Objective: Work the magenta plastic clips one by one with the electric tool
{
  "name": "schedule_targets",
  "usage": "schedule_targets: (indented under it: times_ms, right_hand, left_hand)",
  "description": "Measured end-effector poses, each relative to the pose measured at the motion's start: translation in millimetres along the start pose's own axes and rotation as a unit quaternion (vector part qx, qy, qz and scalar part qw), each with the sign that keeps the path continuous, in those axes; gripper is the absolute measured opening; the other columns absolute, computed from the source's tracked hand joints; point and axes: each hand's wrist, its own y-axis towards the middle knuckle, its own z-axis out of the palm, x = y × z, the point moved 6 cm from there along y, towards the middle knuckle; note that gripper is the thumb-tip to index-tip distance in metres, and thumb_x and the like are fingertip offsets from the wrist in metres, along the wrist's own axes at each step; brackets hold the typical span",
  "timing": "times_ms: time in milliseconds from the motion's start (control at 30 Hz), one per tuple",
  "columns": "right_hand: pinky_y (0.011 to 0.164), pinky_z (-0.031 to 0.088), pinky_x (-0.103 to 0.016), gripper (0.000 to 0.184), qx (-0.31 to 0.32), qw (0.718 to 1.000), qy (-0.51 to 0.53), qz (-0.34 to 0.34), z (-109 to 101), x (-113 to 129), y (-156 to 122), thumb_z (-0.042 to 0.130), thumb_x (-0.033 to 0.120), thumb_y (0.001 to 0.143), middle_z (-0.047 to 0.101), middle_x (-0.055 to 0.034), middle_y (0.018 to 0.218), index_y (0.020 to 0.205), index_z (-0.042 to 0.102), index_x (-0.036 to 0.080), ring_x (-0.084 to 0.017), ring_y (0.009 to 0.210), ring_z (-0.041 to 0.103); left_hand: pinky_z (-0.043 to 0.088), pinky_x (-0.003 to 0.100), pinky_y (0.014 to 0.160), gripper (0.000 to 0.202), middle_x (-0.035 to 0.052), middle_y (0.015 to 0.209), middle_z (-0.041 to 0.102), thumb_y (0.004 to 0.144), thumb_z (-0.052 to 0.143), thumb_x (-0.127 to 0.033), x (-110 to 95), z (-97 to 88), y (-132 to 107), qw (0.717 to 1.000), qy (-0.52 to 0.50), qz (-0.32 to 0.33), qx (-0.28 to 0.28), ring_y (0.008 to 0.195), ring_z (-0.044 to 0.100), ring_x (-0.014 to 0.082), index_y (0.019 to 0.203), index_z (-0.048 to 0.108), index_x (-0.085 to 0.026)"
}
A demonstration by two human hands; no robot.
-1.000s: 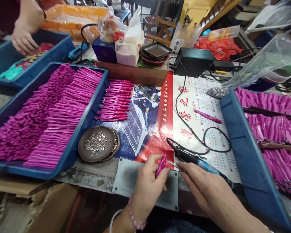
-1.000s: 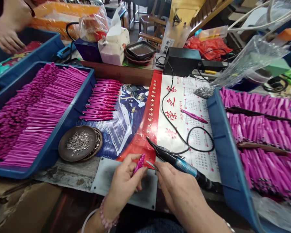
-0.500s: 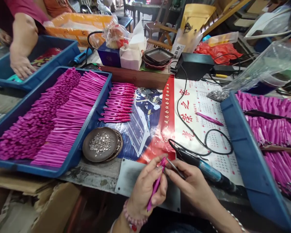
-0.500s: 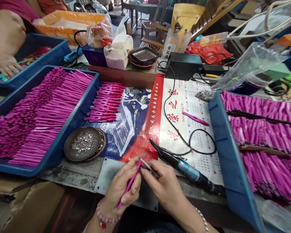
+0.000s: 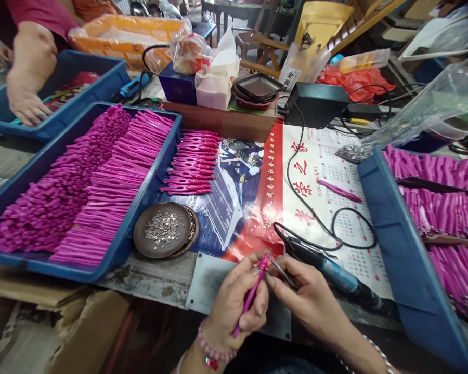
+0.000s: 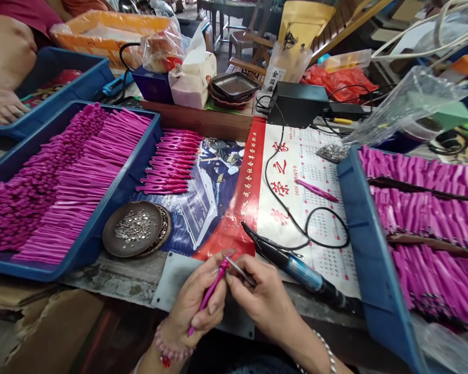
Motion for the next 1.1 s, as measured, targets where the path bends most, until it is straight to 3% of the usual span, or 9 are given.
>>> schedule_targets:
  times_ms: [200,400,500,600,667,833,1100]
  right_hand:
    - [0.059,0.046,-0.025,0.023,0.006,1.000,-0.003,0.018,-7,-8,-3,0.054,0.036,0.092,0.058,-0.0001,0.071,0.077,0.057,0.018,-0.014,0.064,0.053]
    - [0.053,0.043,-0.024,0.025,-0.030,0.997,-0.063,0.017,-20,-18,3,0.053,0.037,0.092,0.051,0.0029,0.064,0.074,0.053,0.020,-0.012,0.057,0.049]
    - [0.065,0.051,-0.029,0.019,-0.032,0.995,-0.097,0.018,-16,-24,7,0.052,0.035,0.092,0.064,-0.0027,0.080,0.087,0.059,0.019,-0.017,0.070,0.062]
    - [0.077,0.055,-0.037,0.028,-0.035,0.987,-0.157,0.021,-12,-24,3,0.053,0.037,0.092,0.068,-0.0103,0.103,0.113,0.054,0.018,-0.025,0.090,0.069]
    - [0.075,0.057,-0.038,0.031,-0.037,0.975,-0.220,-0.011,-12,-16,-4,0.050,0.038,0.095,0.068,-0.0113,0.108,0.120,0.049,0.020,-0.025,0.093,0.070]
    - [0.065,0.059,-0.027,0.025,0.011,0.948,-0.290,-0.129,-12,12,-21,0.035,0.023,0.101,0.066,-0.0053,0.090,0.115,0.056,0.021,-0.016,0.071,0.070]
    - [0.061,0.060,-0.025,0.033,-0.009,0.919,-0.359,-0.162,-12,12,-22,0.034,0.025,0.102,0.067,-0.0078,0.083,0.114,0.063,0.014,-0.016,0.064,0.070]
  left_hand:
    - [0.016,0.010,0.028,0.034,-0.0069,0.052,0.054,0.091,0.057,-0.033,-1,2.1,3,0.996,0.067,0.016,-0.054,0.027,0.022,0.0003,0.120,0.051,-0.015]
    - [0.011,0.010,0.030,0.028,-0.0117,0.052,0.037,0.089,0.058,-0.032,-19,-9.0,4,0.997,-0.027,0.001,-0.070,0.030,0.011,-0.0025,0.109,0.060,-0.012]
    - [0.019,0.011,0.032,0.029,-0.0072,0.056,0.051,0.091,0.057,-0.034,-24,-13.2,1,0.987,0.107,0.025,-0.119,0.032,0.028,-0.0013,0.110,0.059,-0.012]
    - [0.032,0.013,0.039,0.027,-0.0019,0.065,0.059,0.092,0.055,-0.035,-20,-8.7,-1,0.949,0.280,0.042,-0.140,0.039,0.046,0.0020,0.106,0.060,-0.012]
    - [0.037,0.015,0.042,0.025,-0.0022,0.068,0.059,0.092,0.054,-0.034,-16,-7.0,-3,0.924,0.349,0.046,-0.150,0.042,0.049,0.0035,0.105,0.061,-0.013]
    - [0.040,0.016,0.045,0.021,-0.0019,0.073,0.060,0.092,0.049,-0.027,-17,-12.8,-7,0.882,0.426,0.064,-0.192,0.046,0.052,0.0051,0.104,0.060,-0.015]
    - [0.042,0.018,0.046,0.019,-0.0018,0.073,0.060,0.091,0.047,-0.026,-17,-10.3,-6,0.854,0.475,0.075,-0.197,0.046,0.053,0.0065,0.099,0.060,-0.016]
